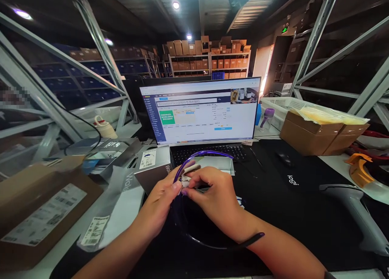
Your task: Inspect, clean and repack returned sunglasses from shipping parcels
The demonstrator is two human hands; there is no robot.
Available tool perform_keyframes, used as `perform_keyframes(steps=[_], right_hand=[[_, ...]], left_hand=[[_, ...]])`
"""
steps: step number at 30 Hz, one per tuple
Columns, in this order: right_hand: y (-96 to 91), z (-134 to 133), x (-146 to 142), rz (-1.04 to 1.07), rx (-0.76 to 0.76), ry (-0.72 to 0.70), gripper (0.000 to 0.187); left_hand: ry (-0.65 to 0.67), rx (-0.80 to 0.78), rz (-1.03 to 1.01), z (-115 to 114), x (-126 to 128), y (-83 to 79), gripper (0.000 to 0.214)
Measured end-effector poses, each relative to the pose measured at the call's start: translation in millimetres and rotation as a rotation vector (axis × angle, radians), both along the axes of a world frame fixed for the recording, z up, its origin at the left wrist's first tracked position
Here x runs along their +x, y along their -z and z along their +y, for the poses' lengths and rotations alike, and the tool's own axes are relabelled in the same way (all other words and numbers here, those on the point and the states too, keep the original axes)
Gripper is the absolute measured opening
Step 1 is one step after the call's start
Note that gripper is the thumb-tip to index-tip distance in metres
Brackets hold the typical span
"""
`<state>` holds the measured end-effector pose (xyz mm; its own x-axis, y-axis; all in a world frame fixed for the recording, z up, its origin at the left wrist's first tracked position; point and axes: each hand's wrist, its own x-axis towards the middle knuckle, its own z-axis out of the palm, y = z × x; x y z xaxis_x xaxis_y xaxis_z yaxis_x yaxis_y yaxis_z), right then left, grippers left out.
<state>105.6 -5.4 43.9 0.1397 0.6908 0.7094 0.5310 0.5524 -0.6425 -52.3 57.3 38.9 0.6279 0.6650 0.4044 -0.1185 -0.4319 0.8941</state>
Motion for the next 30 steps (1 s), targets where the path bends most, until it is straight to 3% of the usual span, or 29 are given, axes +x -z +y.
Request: perform_keyframes(steps=[11,18,21,23,25,27,30], right_hand=[[3.8,3.2,1.0,-0.091,0.199,0.011,0.022],[4.1,7.6,0.8,0.0,0.12,-0.018,0.029],[-4.4,6.8,5.0,0.228,-0.016,-0.157,0.015],[-12.7,4.1,11.8,0.397,-0.131,-0.242,0.028],[-19.9,1.3,20.0,0.495,-0.171,-0.223,0.036],[-22.6,0.6,25.4,0.535,-0.162,-0.143,0.03],[-15.4,7.0,22.3,0.52,-0.143,-0.078,0.026]], left_hand=[[-0.049,0.016,0.029,-3.6,1.6,-2.2,0.038],[-0.044,0.008,0.028,-1.5,0.2,-0.1,0.038],[-0.015,-0.039,-0.038,-3.8,-1.8,-2.2,0.037],[0.022,-0.149,-0.116,-5.4,-1.4,-4.8,0.037],[0.04,-0.268,-0.191,-5.8,-0.2,-7.6,0.036],[0.008,-0.346,-0.235,-4.4,0.8,-9.8,0.038],[-0.087,-0.365,-0.28,0.3,-0.6,-10.2,0.039]])
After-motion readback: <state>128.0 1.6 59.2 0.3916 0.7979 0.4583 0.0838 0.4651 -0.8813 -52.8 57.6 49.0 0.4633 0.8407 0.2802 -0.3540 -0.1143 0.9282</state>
